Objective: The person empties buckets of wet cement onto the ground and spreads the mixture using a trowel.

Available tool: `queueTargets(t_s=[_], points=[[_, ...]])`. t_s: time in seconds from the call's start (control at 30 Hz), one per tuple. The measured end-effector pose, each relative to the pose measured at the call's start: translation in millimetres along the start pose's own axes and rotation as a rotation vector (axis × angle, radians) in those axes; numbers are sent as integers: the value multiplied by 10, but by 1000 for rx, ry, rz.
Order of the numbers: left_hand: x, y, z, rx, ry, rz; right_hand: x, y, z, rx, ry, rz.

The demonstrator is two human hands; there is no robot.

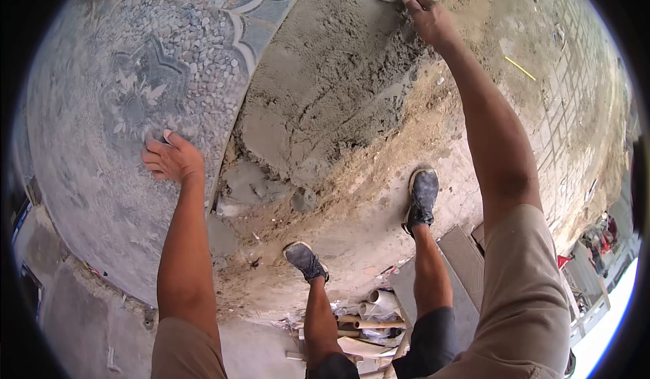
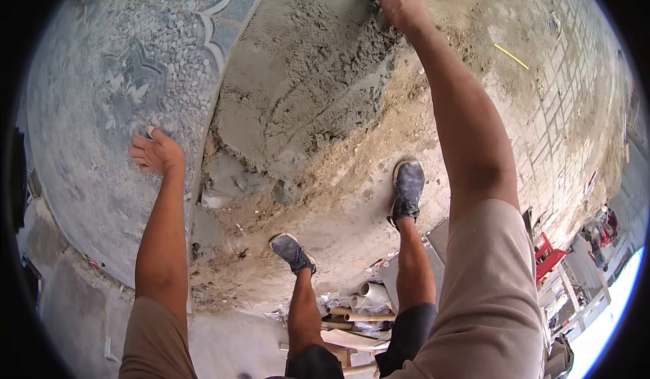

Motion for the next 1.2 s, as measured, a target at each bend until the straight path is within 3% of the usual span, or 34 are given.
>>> queueTargets(t_s=[0.07,0.2,0.27,0.37,0.8,0.93,1.0,1.2], points=[[-4,21,-33,-5,7,-30,57,-420,255,-226,369,410],[84,-22,-61,-34,10,-57,126,-554,314,-339,783,336],[123,-14,-107,-31,9,-55,-1,-488,367,-412,798,371],[102,-17,-75,-32,3,-64,-446,-687,636,-356,829,663],[95,-13,-96,-25,56,-51,-896,-2125,1133,-280,593,678],[41,-2,-65,-18,62,-20,-1184,-2530,1323,-192,474,696],[24,1,-68,-16,65,0,-1317,-2725,1482,-15,350,631],[96,-7,-85,-49,-11,-50,-1627,-3382,1654,-9,191,667]])
Point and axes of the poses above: each hand's wrist, its own y-axis towards the middle knuckle, its own x-axis out of the back of the hand, z = x × y, the point moved 10 cm from there along y, towards the middle knuckle, and after that the axes turned 2 degrees about -x, right-handed, at the moved point
